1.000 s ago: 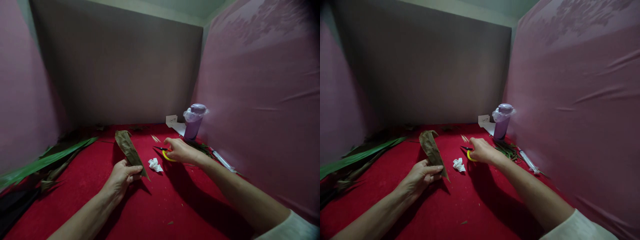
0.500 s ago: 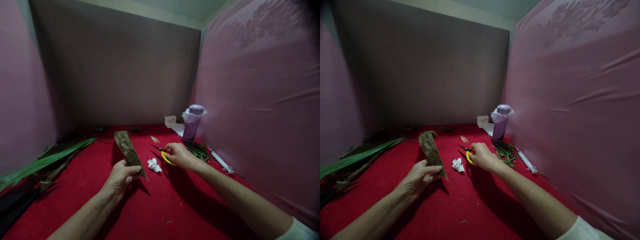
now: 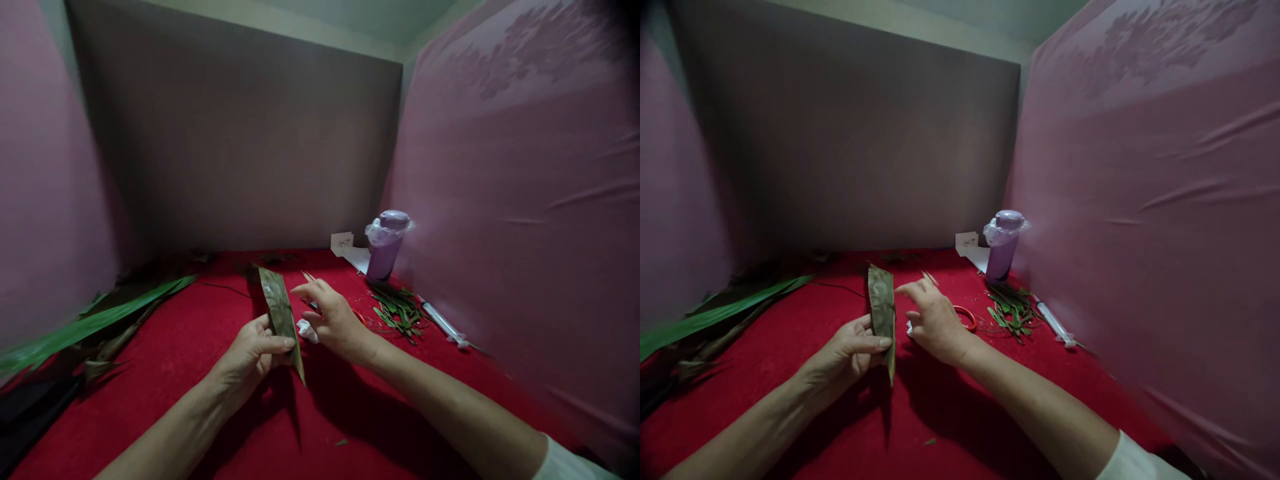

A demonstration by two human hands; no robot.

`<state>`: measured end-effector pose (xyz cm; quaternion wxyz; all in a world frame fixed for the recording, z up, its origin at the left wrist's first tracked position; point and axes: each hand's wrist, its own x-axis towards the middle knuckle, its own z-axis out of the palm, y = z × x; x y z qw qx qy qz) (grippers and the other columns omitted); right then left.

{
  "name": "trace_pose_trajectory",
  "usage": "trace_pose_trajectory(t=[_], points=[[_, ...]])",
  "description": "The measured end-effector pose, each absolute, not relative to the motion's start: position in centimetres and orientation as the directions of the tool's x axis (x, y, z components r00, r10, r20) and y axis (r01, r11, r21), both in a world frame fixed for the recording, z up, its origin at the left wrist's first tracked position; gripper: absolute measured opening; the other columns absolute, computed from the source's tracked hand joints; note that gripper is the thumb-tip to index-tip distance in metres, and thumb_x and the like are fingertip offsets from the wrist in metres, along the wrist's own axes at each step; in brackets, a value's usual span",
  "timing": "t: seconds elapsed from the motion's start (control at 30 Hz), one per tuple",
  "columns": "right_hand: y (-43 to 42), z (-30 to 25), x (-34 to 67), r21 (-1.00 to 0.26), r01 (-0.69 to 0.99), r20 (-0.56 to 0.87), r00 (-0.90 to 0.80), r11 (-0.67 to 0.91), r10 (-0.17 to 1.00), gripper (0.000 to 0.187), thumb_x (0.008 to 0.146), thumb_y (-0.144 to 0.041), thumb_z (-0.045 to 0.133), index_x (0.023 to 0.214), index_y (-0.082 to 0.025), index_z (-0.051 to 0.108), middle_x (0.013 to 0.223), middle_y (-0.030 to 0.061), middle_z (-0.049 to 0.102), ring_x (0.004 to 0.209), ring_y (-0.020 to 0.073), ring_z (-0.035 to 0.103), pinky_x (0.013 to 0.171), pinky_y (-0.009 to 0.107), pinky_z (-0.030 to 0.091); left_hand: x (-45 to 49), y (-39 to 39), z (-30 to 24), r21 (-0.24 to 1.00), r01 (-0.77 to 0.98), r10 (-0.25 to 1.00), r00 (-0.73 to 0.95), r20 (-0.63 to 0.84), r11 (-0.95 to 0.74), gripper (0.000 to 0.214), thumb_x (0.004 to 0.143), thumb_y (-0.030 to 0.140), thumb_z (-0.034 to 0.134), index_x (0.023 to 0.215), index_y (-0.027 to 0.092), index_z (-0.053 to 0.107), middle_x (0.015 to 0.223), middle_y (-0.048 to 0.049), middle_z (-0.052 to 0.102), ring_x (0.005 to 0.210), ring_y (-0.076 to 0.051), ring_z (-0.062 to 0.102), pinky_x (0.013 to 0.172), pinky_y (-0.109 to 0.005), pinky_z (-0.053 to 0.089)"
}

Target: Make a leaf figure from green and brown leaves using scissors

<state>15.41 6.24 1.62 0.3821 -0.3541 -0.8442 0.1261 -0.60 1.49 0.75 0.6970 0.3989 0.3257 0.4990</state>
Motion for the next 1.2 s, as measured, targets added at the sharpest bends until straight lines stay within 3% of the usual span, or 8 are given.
trace_pose_trajectory(t=[0.07,0.2,0.43,0.6,0.73,0.87,0.97,1.2], points=[[6.5,1.7,15.2,-0.378,0.497,0.625,-0.486,0.781,0.611,0.048,0.071,0.001,0.057,0.111,-0.026,0.055,0.112,0.0043,0.052,0.105,0.0163,0.047,0.087,0.03,0.04,-0.5,1.3,1.1,0.87,-0.451,0.939,0.342,-0.037,0.198,0.03,0.062,0.002,0.066,0.091,0.012,0.063,0.075,-0.005,0.065,0.065,-0.016,0.061,0.061,-0.028,0.052],[7.7,2.1,14.9,-0.203,0.428,0.704,-0.561,0.881,0.435,0.019,0.084,-0.014,0.054,0.092,-0.026,0.065,0.115,0.0034,0.053,0.111,0.0165,0.045,0.091,0.034,0.037,-0.6,0.8,1.9,0.837,-0.499,0.911,0.413,0.0,0.226,0.025,0.064,0.001,0.065,0.087,0.012,0.064,0.071,-0.0033,0.062,0.061,-0.013,0.059,0.059,-0.024,0.051],[7.7,10.3,14.9,0.272,0.35,0.636,-0.765,0.896,0.105,0.029,0.095,-0.017,0.031,0.095,-0.02,0.061,0.11,0.0035,0.061,0.116,0.0137,0.043,0.093,0.03,0.028,-3.0,1.3,3.7,0.742,-0.636,0.968,0.242,-0.072,0.214,0.017,0.079,0.026,0.058,0.087,0.013,0.064,0.076,-0.0073,0.066,0.065,-0.014,0.061,0.065,-0.027,0.051],[5.1,17.1,14.2,0.468,0.43,0.502,-0.848,0.772,0.168,0.026,0.092,-0.016,0.035,0.089,-0.022,0.059,0.086,0.001,0.058,0.088,0.0165,0.052,0.088,0.034,0.026,-6.1,2.3,5.2,0.771,-0.637,0.999,-0.053,-0.005,-0.03,0.017,0.078,0.027,0.058,0.084,0.013,0.066,0.076,-0.007,0.068,0.069,-0.015,0.063,0.067,-0.027,0.051],[5.2,15.9,12.7,0.371,0.299,0.201,-0.95,0.879,0.238,0.021,0.078,-0.005,0.048,0.082,-0.021,0.06,0.071,-0.0024,0.057,0.068,0.0128,0.051,0.073,0.029,0.029,-7.9,1.7,6.5,0.898,-0.437,0.996,0.042,0.081,-0.055,0.034,0.079,0.043,0.052,0.08,0.013,0.068,0.082,-0.0096,0.069,0.077,-0.02,0.062,0.071,-0.03,0.048],[6.8,12.7,11.6,0.267,0.342,-0.003,-0.935,0.901,0.355,0.019,0.071,-0.004,0.052,0.073,-0.021,0.061,0.065,-0.0021,0.059,0.061,0.0126,0.051,0.063,0.028,0.028,-8.5,0.8,6.8,0.989,0.062,0.951,0.288,0.112,-0.135,0.026,0.075,0.037,0.059,0.08,0.014,0.07,0.075,-0.0074,0.068,0.066,-0.018,0.058,0.062,-0.026,0.043],[7.9,11.2,11.0,0.162,0.386,-0.057,-0.915,0.908,0.4,0.02,0.071,-0.005,0.053,0.074,-0.022,0.064,0.065,-0.0013,0.061,0.062,0.0134,0.052,0.06,0.027,0.028,-8.5,0.9,6.6,0.956,0.269,0.94,0.339,0.024,-0.122,0.016,0.07,0.028,0.064,0.075,0.015,0.071,0.062,-0.0037,0.065,0.055,-0.014,0.053,0.053,-0.023,0.037],[10.2,9.1,10.4,-0.217,0.464,-0.042,-0.883,0.859,0.467,0.027,0.074,-0.01,0.054,0.093,-0.023,0.067,0.08,0.0007,0.066,0.068,0.0127,0.055,0.057,0.022,0.034,-9.1,2.4,5.6,0.933,0.358,0.975,0.218,-0.043,-0.039,0.009,0.063,0.017,0.062,0.062,0.014,0.07,0.051,-0.0029,0.062,0.046,-0.013,0.051,0.047,-0.022,0.035]])
